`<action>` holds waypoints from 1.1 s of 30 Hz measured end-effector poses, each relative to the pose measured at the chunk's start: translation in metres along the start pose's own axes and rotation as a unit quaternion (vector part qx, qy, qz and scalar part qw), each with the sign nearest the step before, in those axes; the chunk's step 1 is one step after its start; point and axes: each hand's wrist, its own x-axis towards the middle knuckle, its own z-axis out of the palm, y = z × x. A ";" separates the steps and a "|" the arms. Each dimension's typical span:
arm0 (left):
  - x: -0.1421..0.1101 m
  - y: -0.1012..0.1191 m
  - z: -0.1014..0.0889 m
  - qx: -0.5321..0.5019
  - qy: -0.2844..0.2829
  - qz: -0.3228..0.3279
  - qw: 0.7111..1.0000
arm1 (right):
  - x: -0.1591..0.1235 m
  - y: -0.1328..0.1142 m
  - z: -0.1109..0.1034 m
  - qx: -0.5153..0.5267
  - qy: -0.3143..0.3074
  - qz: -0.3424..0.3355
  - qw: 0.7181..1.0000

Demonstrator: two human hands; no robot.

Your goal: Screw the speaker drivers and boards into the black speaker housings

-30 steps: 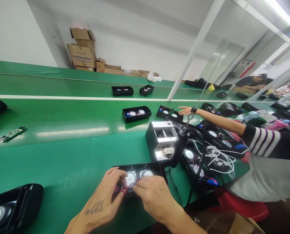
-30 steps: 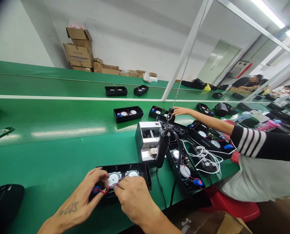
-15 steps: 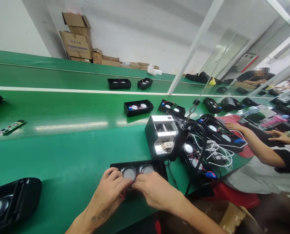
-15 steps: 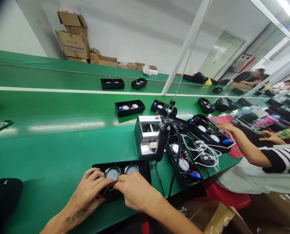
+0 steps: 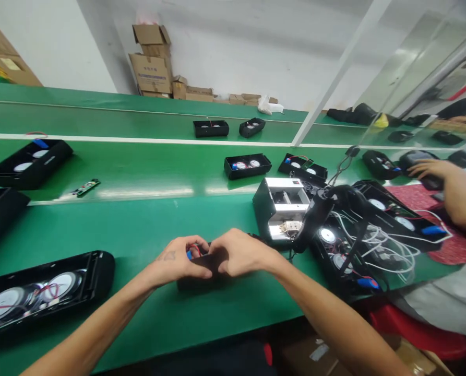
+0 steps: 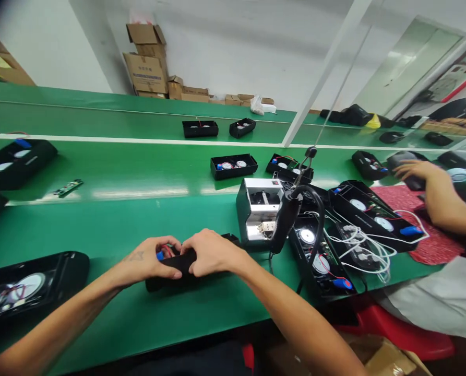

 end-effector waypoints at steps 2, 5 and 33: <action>0.006 0.002 -0.006 -0.007 -0.013 0.001 1.000 | 0.009 0.003 -0.010 0.017 -0.017 0.008 1.000; 0.009 0.003 -0.007 -0.013 -0.028 -0.004 1.000 | 0.011 0.005 -0.014 0.034 -0.034 0.014 0.999; 0.010 0.009 -0.005 -0.046 -0.051 -0.018 0.997 | 0.033 -0.016 -0.012 0.110 -0.085 0.175 0.975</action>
